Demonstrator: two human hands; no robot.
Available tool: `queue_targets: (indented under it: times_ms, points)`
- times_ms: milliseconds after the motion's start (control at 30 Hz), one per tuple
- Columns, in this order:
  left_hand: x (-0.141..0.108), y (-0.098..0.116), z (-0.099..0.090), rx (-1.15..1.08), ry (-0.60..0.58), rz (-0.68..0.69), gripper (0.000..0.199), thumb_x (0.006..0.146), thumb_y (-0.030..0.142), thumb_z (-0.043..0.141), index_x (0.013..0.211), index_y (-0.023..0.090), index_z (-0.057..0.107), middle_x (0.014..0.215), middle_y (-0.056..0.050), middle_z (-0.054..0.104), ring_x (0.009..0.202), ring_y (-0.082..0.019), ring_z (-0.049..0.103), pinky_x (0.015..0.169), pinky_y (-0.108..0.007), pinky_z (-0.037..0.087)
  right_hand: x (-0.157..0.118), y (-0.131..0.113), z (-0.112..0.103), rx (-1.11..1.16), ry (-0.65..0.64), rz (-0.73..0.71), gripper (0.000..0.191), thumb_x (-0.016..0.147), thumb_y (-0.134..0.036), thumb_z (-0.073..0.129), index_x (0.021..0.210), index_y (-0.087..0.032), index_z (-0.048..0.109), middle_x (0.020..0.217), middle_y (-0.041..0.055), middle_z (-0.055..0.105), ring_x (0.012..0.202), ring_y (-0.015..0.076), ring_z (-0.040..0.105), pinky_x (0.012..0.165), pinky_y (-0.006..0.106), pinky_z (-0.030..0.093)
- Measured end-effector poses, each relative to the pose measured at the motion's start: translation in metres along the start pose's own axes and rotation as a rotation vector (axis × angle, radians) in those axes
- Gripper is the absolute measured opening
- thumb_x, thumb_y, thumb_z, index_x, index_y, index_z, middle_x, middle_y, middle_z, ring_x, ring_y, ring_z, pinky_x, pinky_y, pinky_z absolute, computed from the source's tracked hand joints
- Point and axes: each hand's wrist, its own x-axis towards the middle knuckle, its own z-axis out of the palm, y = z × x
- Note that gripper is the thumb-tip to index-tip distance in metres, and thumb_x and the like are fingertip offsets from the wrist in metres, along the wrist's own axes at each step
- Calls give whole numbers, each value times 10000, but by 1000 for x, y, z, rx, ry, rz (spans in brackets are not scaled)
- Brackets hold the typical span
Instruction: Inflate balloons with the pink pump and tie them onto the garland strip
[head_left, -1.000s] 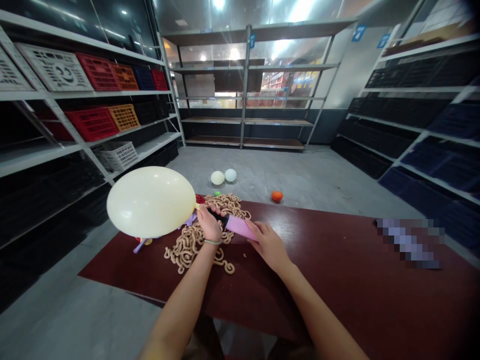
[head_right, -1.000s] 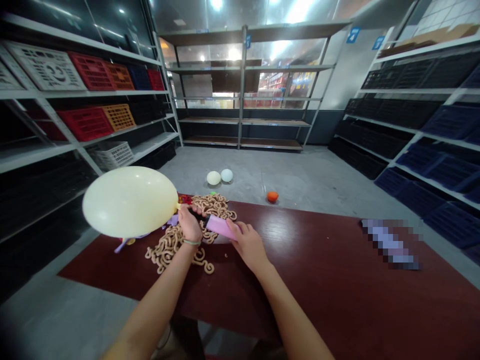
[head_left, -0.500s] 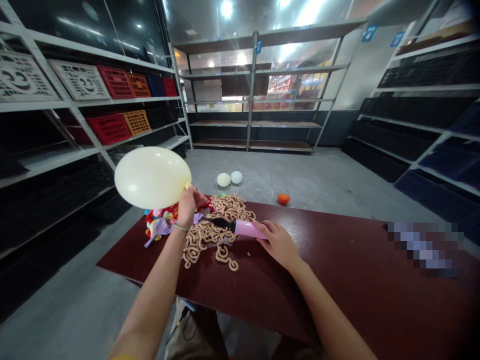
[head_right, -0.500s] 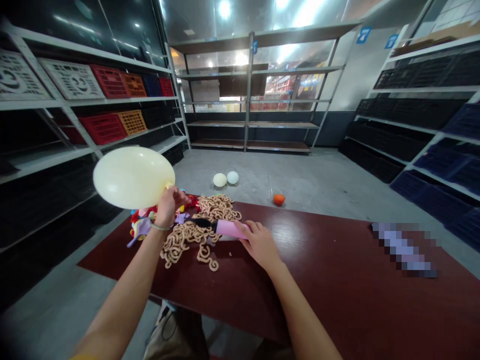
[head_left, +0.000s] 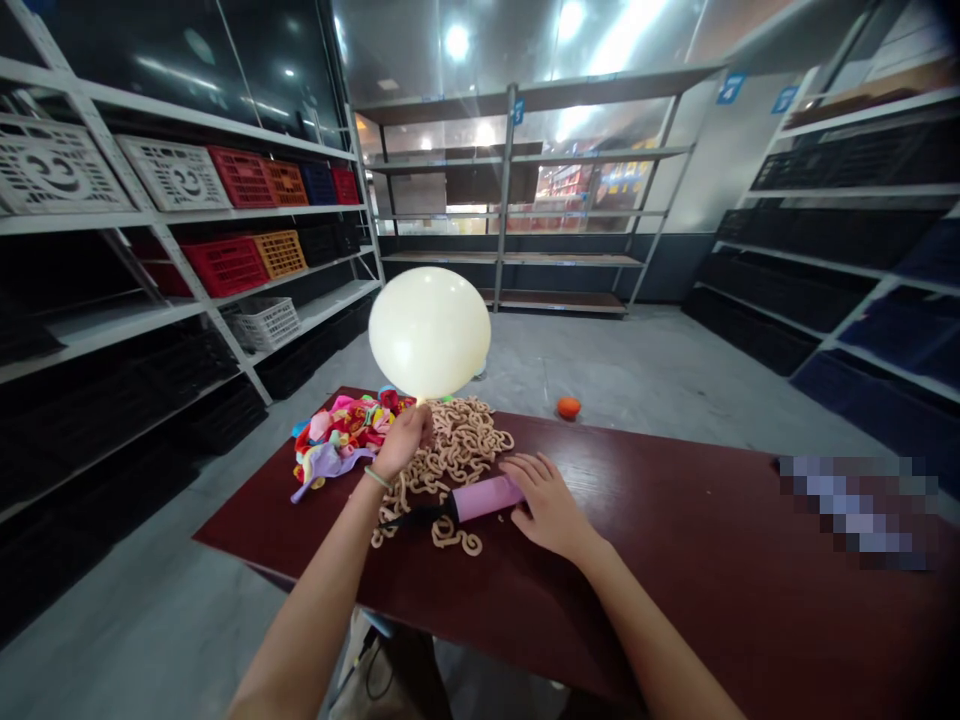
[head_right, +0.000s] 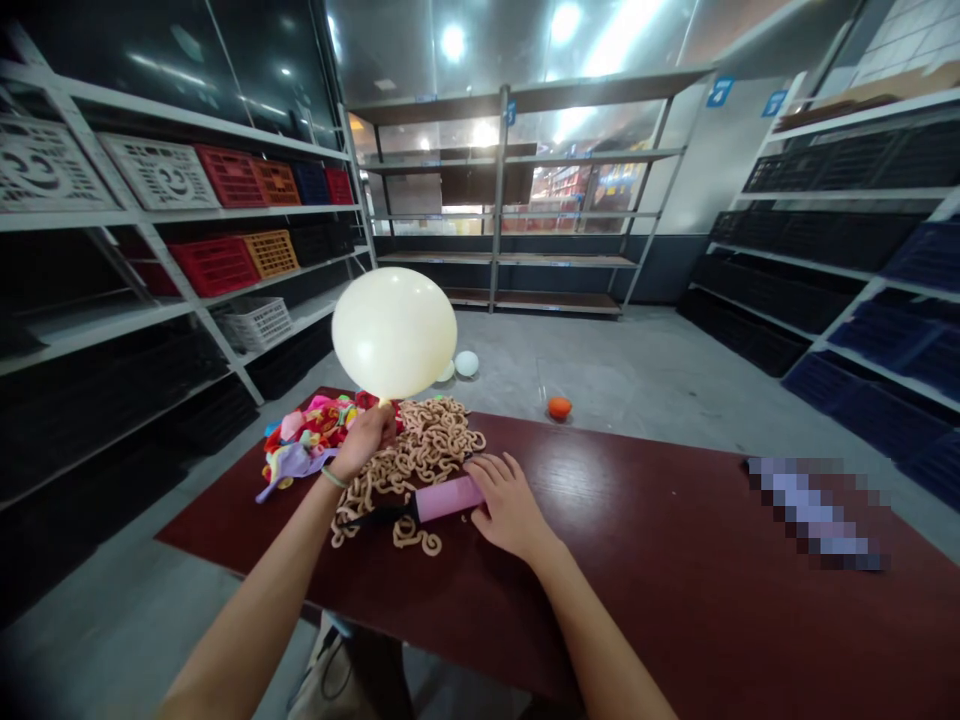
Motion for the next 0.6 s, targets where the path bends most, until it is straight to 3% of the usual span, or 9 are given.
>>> queue_targets:
  times_ms: [167,233,433,600]
  points:
    - [-2,-6,9,131,24,6,319,851,331,608,581,200,497,501,18,478,439,-123,409,452,-241,308,12,16,-19,-93,360,61,599,888,-166,462,1472,-186,332,1386,126,525,1391,257,373,1117,501,382]
    - [-1,-5,14,208,15,50,291,828,291,628,566,204,536,512,6,522,459,-143,439,469,-251,312,25,17,-40,-185,408,49,630,910,-214,490,1505,-184,285,1416,135,506,1413,283,343,1133,529,357]
    - [-6,4,49,445,-97,263,313,827,264,610,529,221,527,527,2,548,494,-171,479,522,-261,330,72,1,-100,-382,101,-302,741,911,-298,571,1546,-218,199,1579,72,311,1472,280,228,1218,560,157]
    - [-18,5,80,625,-174,273,299,851,303,599,573,218,529,585,-27,553,557,-195,518,619,-280,369,92,-7,-100,-414,-21,-425,757,855,-311,624,1518,-192,279,1571,62,330,1474,251,226,1237,516,121]
